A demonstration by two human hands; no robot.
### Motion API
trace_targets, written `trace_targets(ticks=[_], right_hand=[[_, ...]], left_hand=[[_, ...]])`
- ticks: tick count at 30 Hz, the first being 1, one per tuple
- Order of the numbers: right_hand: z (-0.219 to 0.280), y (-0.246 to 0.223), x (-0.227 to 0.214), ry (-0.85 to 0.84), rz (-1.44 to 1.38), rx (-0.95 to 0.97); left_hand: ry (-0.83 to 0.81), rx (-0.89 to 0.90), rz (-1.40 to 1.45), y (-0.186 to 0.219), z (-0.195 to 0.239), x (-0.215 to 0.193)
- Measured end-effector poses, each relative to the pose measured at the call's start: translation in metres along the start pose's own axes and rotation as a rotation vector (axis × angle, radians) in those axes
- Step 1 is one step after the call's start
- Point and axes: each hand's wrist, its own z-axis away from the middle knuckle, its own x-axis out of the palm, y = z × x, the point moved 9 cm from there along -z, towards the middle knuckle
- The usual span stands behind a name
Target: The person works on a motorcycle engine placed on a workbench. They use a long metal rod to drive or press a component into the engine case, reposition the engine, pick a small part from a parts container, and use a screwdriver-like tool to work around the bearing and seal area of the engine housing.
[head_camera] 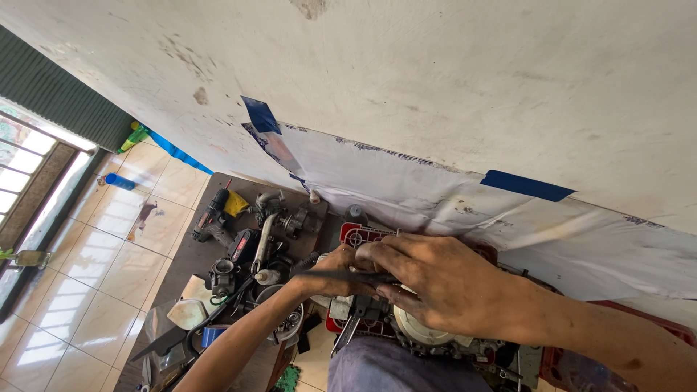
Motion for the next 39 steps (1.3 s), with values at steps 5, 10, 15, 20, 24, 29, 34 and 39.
trace_targets(ticks=[5, 10, 15, 20, 24, 29, 34, 39], right_hand=[[0.001, -0.001, -0.001, -0.029, 0.023, -0.034], [0.007, -0.009, -0.003, 0.044, 0.134, -0.189], [0.008, -0.016, -0.015, 0.151, 0.181, -0.209], [0.007, -0.008, -0.013, 0.102, 0.193, -0.116], [0.013, -0.008, -0.006, 0.087, 0.071, -0.209], [0.009, -0.012, -0.018, 0.136, 0.036, -0.110], [0.010, -0.006, -0.012, 0.084, 0.102, -0.122], [0.009, -0.010, -0.009, 0.059, 0.169, -0.181]], left_hand=[[0.021, 0.180, 0.138, 0.005, -0.002, -0.001], [0.042, 0.380, 0.128, -0.003, 0.005, 0.005], [0.040, 0.279, 0.131, -0.021, 0.000, 0.008], [0.081, 0.397, 0.203, -0.004, 0.003, 0.000], [0.058, 0.351, 0.171, -0.003, -0.001, 0.001], [0.101, 0.309, 0.189, -0.008, 0.000, 0.002], [0.044, 0.282, 0.189, 0.003, -0.005, 0.000], [0.070, 0.338, 0.240, 0.022, 0.000, -0.012]])
